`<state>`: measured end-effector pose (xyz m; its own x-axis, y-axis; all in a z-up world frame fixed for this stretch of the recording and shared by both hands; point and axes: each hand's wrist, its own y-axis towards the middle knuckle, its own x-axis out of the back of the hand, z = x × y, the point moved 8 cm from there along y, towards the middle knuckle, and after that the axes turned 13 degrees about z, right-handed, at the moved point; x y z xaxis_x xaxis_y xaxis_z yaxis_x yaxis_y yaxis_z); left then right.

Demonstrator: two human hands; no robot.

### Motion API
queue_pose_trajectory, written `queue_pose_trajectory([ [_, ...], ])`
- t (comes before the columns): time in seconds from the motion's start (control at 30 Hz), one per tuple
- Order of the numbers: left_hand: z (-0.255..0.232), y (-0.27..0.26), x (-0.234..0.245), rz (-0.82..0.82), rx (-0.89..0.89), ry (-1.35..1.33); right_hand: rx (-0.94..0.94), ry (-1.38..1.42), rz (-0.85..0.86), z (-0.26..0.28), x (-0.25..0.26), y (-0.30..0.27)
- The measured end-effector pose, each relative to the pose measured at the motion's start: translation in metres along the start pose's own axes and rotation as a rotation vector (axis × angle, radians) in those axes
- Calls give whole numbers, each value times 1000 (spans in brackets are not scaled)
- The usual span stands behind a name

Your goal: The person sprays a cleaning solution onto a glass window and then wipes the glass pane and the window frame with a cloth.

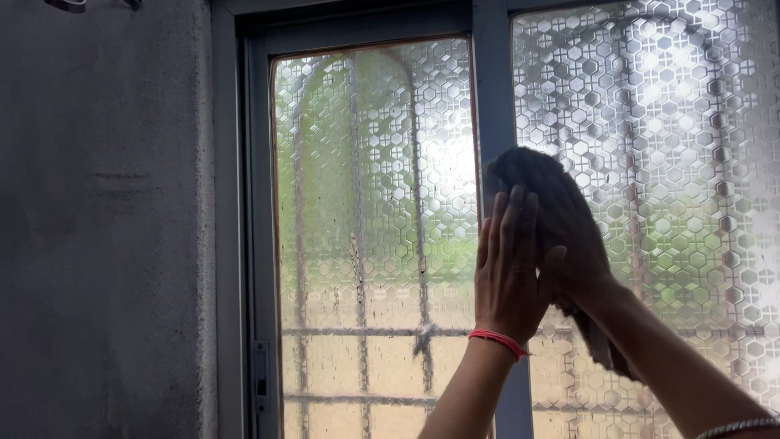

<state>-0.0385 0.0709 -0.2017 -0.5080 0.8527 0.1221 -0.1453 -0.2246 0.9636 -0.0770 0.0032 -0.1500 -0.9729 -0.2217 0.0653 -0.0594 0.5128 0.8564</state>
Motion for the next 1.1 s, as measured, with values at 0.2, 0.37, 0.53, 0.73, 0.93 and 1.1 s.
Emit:
queue_pose_trajectory([
  [0.2,-7,10,-28,100,23,322,-4,-72,-33,-62,37,16],
  [0.37,-6,9,-36,100,25,458,-189,-28,-84,-104,68,-23],
  [0.53,-8,7,-40,114,36,520,-284,-148,-144,-78,62,-70],
  [0.73,-11,9,-42,151,31,626,-117,-137,-27,-55,34,-30],
  [0.93,-17,5,-58,233,-114,620,-266,-117,-6,-162,56,-26],
  [1.1,-16,3,-63,214,-124,668,-511,-254,-50,-209,56,-87],
])
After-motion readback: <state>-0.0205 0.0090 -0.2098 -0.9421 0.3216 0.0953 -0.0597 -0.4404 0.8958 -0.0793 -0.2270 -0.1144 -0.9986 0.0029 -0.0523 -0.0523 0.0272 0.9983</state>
